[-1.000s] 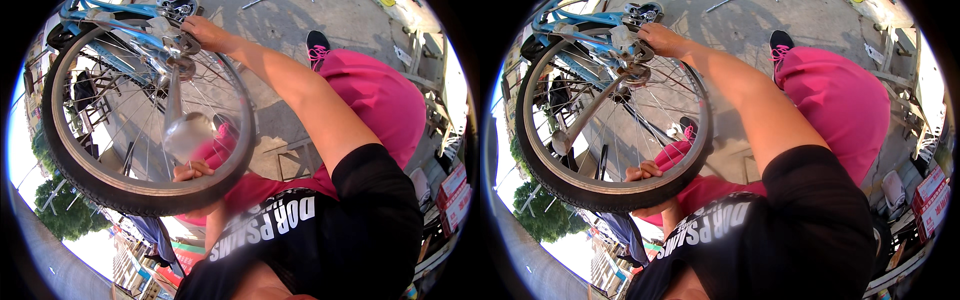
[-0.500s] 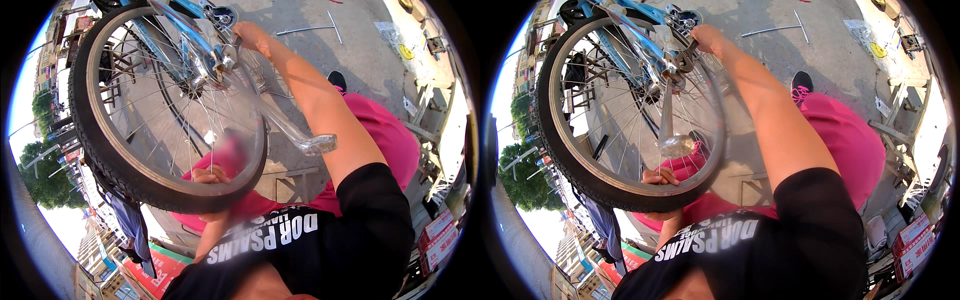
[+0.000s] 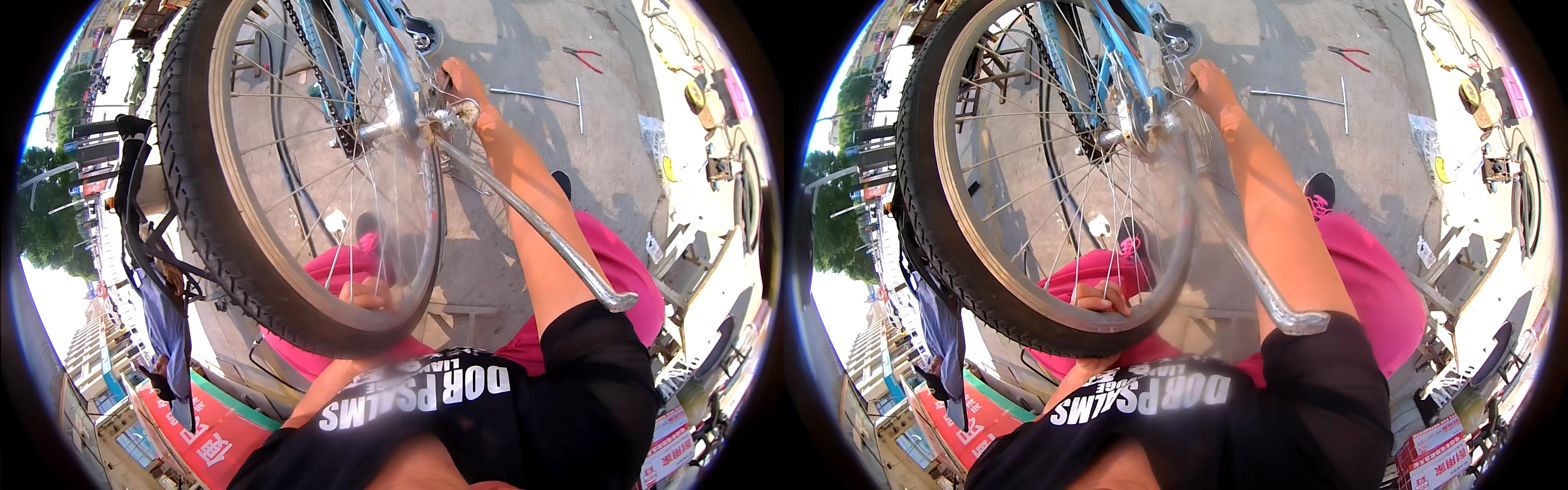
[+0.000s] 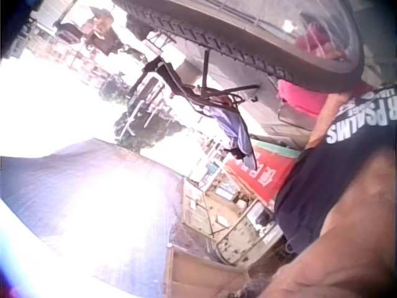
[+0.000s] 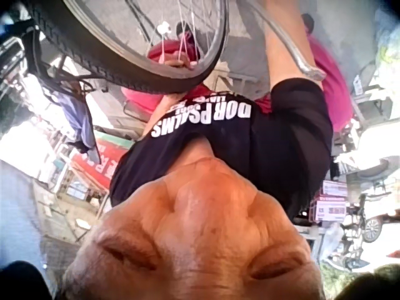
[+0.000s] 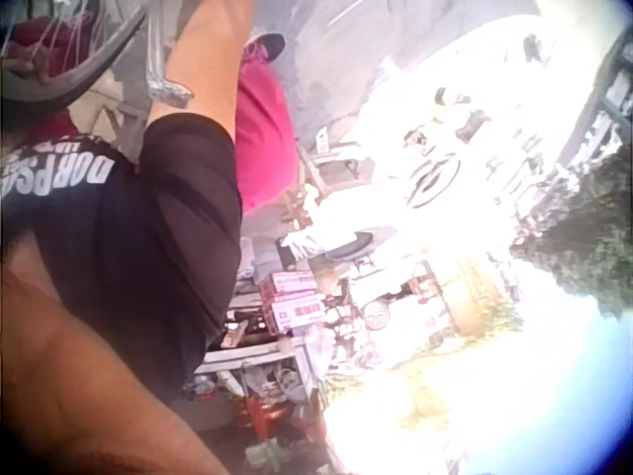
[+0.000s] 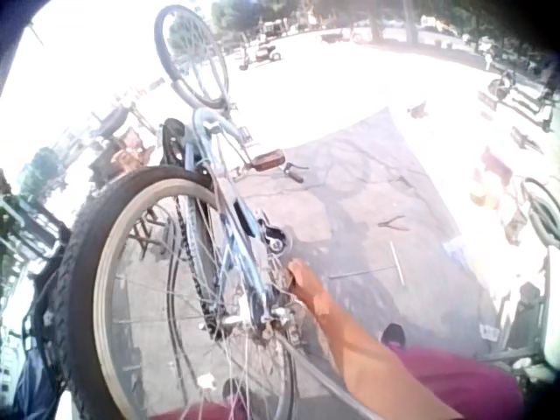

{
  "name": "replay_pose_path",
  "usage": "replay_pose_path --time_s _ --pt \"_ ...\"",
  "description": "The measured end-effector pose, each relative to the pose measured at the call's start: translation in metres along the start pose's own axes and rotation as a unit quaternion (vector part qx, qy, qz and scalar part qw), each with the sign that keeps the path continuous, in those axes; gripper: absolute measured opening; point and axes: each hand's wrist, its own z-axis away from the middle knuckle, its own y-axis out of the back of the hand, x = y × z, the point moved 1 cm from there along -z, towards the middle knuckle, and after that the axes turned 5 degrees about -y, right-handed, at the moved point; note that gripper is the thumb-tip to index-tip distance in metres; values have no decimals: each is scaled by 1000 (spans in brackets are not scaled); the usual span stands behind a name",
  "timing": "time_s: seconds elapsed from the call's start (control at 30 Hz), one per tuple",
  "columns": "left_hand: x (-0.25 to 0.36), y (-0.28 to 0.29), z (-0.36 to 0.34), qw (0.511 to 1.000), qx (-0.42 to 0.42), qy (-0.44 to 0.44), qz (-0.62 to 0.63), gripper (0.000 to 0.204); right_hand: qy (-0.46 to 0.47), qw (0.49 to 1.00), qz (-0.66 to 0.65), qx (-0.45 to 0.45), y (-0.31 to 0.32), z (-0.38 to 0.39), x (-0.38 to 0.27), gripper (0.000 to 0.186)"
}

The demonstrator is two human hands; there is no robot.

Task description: The person uses a wrench to tighten the axle nut on a bicycle wheel, then rotates the wheel to check for smoothness. They continue to adjust the wheel and inspect the tire and spokes throughout the clip.

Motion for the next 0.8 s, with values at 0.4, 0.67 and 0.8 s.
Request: replay_pose_path --time_s 0.4,0.67,0.8 --pt "-19 16 11 998 -19 -50 -15 80 -223 969 -100 -46 -12 86 -7 15" --pt "-22 14 11 997 -2 -31 64 80 -270 952 91 -110 13 131 -45 31" --pt "-27 14 12 997 14 -32 67 78 -225 961 136 -87 18 162 -46 34"
